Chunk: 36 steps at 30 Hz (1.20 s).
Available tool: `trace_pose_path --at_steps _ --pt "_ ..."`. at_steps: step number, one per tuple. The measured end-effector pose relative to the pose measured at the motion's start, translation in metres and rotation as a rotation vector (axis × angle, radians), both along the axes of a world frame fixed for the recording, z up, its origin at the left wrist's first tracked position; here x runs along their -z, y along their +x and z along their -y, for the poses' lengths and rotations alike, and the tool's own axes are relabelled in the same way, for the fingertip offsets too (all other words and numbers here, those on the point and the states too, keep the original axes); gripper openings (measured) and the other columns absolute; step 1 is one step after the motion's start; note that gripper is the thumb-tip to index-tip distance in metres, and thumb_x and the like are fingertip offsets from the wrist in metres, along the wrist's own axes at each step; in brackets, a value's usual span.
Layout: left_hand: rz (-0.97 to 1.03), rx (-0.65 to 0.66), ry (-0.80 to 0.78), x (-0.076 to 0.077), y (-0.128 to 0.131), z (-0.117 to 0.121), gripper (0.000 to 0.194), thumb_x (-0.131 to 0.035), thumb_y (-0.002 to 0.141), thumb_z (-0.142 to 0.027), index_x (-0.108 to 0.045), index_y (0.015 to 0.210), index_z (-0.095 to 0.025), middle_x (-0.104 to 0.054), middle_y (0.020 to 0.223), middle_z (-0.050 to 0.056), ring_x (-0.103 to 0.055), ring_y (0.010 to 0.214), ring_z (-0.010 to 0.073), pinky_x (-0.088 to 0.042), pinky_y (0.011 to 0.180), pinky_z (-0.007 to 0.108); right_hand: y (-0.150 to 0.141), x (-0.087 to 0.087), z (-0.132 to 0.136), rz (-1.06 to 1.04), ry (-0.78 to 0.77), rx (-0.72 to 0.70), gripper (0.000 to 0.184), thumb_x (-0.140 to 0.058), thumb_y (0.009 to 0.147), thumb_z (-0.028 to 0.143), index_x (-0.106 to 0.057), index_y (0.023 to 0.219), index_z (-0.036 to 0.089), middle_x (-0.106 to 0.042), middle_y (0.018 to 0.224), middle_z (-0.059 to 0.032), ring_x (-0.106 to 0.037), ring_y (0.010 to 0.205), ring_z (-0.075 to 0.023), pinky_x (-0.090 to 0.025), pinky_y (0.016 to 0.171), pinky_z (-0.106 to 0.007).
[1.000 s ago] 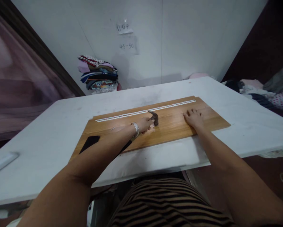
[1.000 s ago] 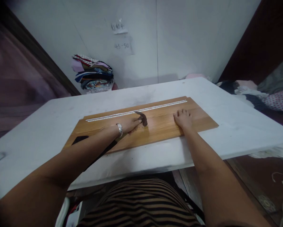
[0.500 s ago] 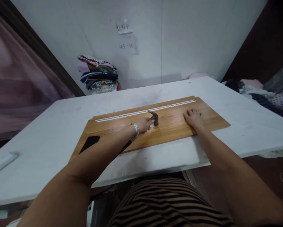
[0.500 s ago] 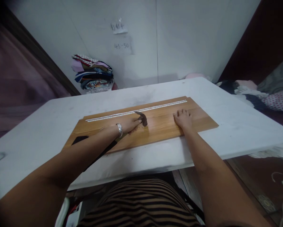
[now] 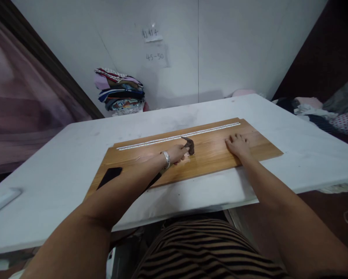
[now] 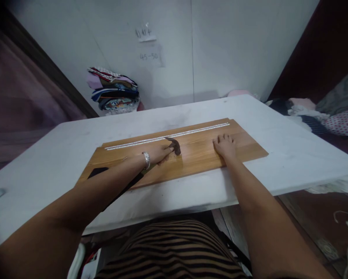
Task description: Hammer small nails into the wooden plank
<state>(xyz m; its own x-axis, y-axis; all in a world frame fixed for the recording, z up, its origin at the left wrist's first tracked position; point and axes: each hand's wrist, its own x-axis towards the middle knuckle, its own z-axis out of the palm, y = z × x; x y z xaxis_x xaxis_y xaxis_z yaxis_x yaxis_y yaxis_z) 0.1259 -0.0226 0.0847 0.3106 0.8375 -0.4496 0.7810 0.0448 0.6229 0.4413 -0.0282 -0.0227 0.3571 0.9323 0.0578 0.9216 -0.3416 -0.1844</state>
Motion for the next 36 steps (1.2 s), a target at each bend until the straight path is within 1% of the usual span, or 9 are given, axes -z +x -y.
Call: trace_pose_path --at_steps 4,12,18,26,31,36 --pt "0.004 -0.008 0.003 -0.0002 -0.0001 0.0007 0.026 -0.042 0.105 -0.037 -0.055 0.092 -0.018 -0.055 0.066 -0.004 -0.045 0.042 0.007 -0.037 0.041 0.02 -0.0002 -0.0001 -0.0001 0.003 0.0 0.001 0.056 -0.027 0.103 0.051 -0.063 0.128 0.017 -0.056 0.144 -0.0195 -0.044 0.135 -0.034 -0.032 0.109 -0.053" --pt "0.005 -0.02 0.008 -0.007 0.0014 0.0022 0.024 -0.042 0.105 -0.035 -0.054 0.092 -0.018 -0.054 0.065 -0.004 -0.044 0.043 0.0065 -0.037 0.04 0.019 -0.0021 -0.0035 0.0015 -0.003 -0.016 0.002 0.055 -0.026 0.103 0.049 -0.062 0.128 0.016 -0.055 0.145 -0.0199 -0.043 0.137 -0.0338 -0.031 0.111 -0.052" --pt "-0.006 -0.002 0.01 -0.0039 0.0003 0.004 0.027 -0.042 0.104 -0.035 -0.053 0.086 -0.018 -0.054 0.064 -0.004 -0.043 0.042 0.0067 -0.036 0.04 0.019 -0.0027 -0.006 0.0025 -0.01 -0.026 -0.001 0.055 -0.026 0.104 0.049 -0.062 0.129 0.016 -0.055 0.145 -0.0204 -0.044 0.135 -0.0335 -0.032 0.11 -0.052" --pt "0.034 -0.017 0.015 -0.0011 -0.0013 -0.0013 0.026 -0.042 0.105 -0.037 -0.055 0.094 -0.017 -0.055 0.065 -0.003 -0.044 0.042 0.0067 -0.036 0.039 0.019 -0.0005 -0.0012 0.0014 0.003 -0.001 -0.004 0.055 -0.026 0.103 0.05 -0.062 0.128 0.016 -0.056 0.143 -0.0199 -0.043 0.136 -0.0336 -0.031 0.11 -0.053" --pt "0.022 0.003 0.013 0.0027 -0.0019 0.0013 0.027 -0.043 0.104 -0.038 -0.056 0.092 -0.017 -0.056 0.067 -0.002 -0.044 0.042 0.0067 -0.037 0.039 0.02 -0.0009 -0.0031 0.0015 0.008 -0.015 -0.003 0.055 -0.026 0.103 0.05 -0.063 0.127 0.017 -0.056 0.143 -0.0196 -0.045 0.135 -0.0334 -0.033 0.109 -0.052" --pt "0.023 -0.005 0.013 -0.0001 -0.0016 0.0018 0.026 -0.043 0.104 -0.037 -0.054 0.091 -0.018 -0.056 0.067 -0.003 -0.044 0.042 0.0065 -0.037 0.04 0.019 -0.0014 -0.0031 0.002 0.011 -0.003 -0.008 0.054 -0.027 0.103 0.049 -0.063 0.126 0.017 -0.056 0.144 -0.0196 -0.044 0.136 -0.0339 -0.033 0.109 -0.052"
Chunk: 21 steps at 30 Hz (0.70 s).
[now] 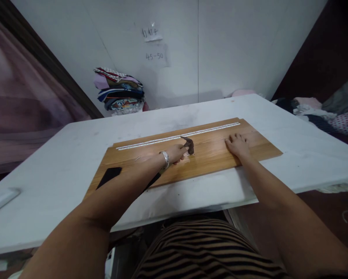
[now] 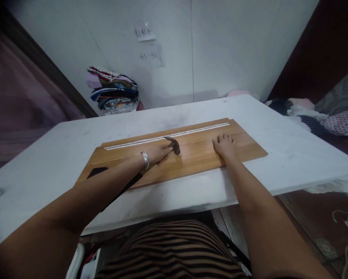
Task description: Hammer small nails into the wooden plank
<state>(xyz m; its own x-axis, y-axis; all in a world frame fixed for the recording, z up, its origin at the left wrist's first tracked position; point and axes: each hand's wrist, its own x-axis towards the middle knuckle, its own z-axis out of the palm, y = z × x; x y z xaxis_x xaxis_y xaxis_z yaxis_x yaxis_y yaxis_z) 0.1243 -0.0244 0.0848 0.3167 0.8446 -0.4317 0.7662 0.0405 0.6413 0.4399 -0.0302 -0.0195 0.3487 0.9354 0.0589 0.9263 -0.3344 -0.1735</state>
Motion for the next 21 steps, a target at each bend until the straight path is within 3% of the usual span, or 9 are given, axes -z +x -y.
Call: trace_pose_path --at_steps 21 --pt "-0.001 0.003 0.004 -0.0004 -0.0007 -0.003 0.026 -0.043 0.104 -0.038 -0.056 0.094 -0.017 -0.055 0.065 -0.004 -0.045 0.042 0.0073 -0.038 0.041 0.02 0.0006 0.0021 -0.0006 -0.001 0.002 0.007 0.054 -0.026 0.104 0.05 -0.063 0.126 0.017 -0.056 0.143 -0.0194 -0.045 0.135 -0.0333 -0.033 0.109 -0.052"
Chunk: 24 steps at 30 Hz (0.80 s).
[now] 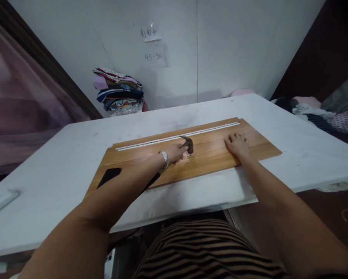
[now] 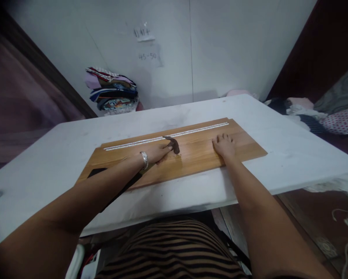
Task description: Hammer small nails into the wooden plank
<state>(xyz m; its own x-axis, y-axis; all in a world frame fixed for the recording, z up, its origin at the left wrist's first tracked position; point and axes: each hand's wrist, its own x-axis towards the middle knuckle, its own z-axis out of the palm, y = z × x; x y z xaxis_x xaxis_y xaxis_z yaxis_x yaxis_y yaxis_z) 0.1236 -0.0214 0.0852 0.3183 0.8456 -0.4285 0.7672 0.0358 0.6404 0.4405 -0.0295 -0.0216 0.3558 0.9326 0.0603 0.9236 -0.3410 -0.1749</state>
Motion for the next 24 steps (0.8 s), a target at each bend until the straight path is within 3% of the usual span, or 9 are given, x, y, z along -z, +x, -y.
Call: trace_pose_path --at_steps 24 --pt "0.011 -0.002 -0.013 -0.0005 0.0 0.0015 0.025 -0.043 0.104 -0.037 -0.056 0.095 -0.017 -0.055 0.067 -0.003 -0.045 0.043 0.0072 -0.038 0.041 0.02 -0.0019 -0.0019 0.0003 -0.006 0.003 0.002 0.054 -0.027 0.103 0.048 -0.063 0.127 0.016 -0.056 0.144 -0.0198 -0.045 0.135 -0.0343 -0.032 0.109 -0.053"
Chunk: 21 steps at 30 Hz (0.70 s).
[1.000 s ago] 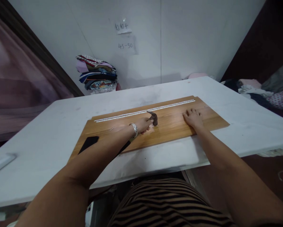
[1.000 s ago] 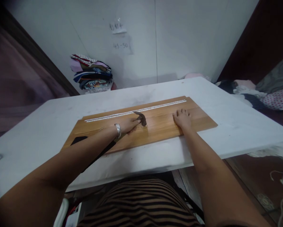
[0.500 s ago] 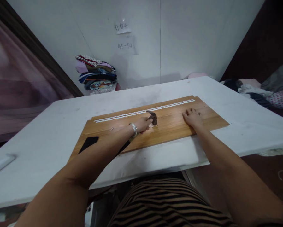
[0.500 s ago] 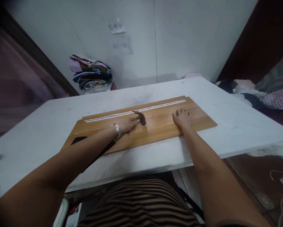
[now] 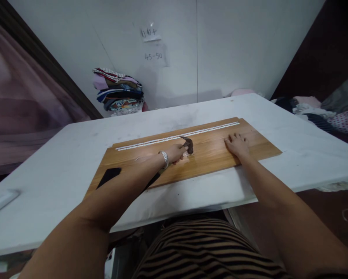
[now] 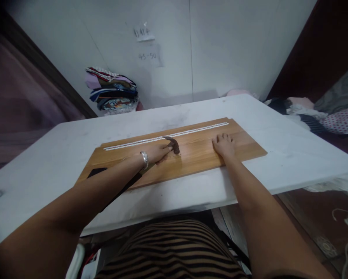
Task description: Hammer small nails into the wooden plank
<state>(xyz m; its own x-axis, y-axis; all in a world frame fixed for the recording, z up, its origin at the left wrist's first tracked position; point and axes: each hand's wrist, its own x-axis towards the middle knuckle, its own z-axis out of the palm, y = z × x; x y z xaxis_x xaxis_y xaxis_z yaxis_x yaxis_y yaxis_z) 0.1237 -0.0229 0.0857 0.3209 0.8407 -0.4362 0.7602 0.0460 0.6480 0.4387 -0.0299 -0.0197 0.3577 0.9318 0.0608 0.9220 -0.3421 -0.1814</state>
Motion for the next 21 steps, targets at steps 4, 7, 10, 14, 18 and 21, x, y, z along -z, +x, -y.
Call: trace_pose_path --at_steps 4,7,10,14,18,21 --pt "0.003 0.01 0.02 0.0003 -0.0005 -0.0023 0.025 -0.044 0.104 -0.037 -0.055 0.096 -0.017 -0.055 0.067 -0.004 -0.044 0.042 0.0069 -0.038 0.041 0.02 0.0013 0.0014 -0.0009 -0.014 0.0 0.001 0.054 -0.028 0.103 0.049 -0.063 0.127 0.016 -0.056 0.144 -0.0201 -0.045 0.134 -0.0346 -0.033 0.109 -0.053" --pt "-0.011 0.021 0.012 0.0022 -0.0007 -0.0016 0.025 -0.043 0.104 -0.038 -0.055 0.094 -0.017 -0.055 0.066 -0.004 -0.045 0.042 0.0072 -0.037 0.04 0.021 0.0024 0.0028 -0.0018 -0.013 0.0 0.0 0.053 -0.028 0.103 0.05 -0.063 0.127 0.017 -0.056 0.143 -0.02 -0.045 0.134 -0.0346 -0.032 0.109 -0.053" --pt "-0.021 0.019 0.009 0.0038 -0.0009 -0.0005 0.026 -0.043 0.104 -0.038 -0.055 0.092 -0.018 -0.055 0.065 -0.004 -0.045 0.042 0.0074 -0.038 0.041 0.021 0.0032 0.0042 -0.0025 -0.002 0.003 -0.003 0.053 -0.028 0.103 0.05 -0.063 0.126 0.017 -0.057 0.141 -0.0196 -0.046 0.133 -0.034 -0.033 0.108 -0.053" --pt "-0.015 0.011 0.009 0.0044 -0.0012 -0.0021 0.026 -0.044 0.104 -0.038 -0.056 0.094 -0.018 -0.055 0.066 -0.004 -0.045 0.043 0.0075 -0.039 0.042 0.021 0.0029 0.0052 -0.0027 0.006 0.004 0.003 0.054 -0.028 0.103 0.049 -0.064 0.126 0.016 -0.057 0.142 -0.0197 -0.046 0.134 -0.034 -0.032 0.109 -0.052" --pt "0.002 0.002 0.012 0.004 -0.0012 -0.0041 0.025 -0.044 0.104 -0.037 -0.056 0.095 -0.017 -0.056 0.067 -0.003 -0.045 0.043 0.0075 -0.038 0.042 0.021 0.002 0.0046 -0.0021 0.002 0.015 0.004 0.054 -0.027 0.103 0.049 -0.063 0.129 0.017 -0.056 0.145 -0.0195 -0.045 0.135 -0.0337 -0.032 0.109 -0.052" --pt "0.001 -0.007 0.007 0.0035 -0.0007 -0.0023 0.025 -0.044 0.104 -0.037 -0.056 0.095 -0.017 -0.055 0.066 -0.003 -0.045 0.043 0.0076 -0.038 0.043 0.02 0.0018 0.0036 -0.0019 0.003 0.005 0.006 0.055 -0.027 0.103 0.049 -0.063 0.128 0.017 -0.057 0.144 -0.0199 -0.045 0.135 -0.0343 -0.032 0.109 -0.053"
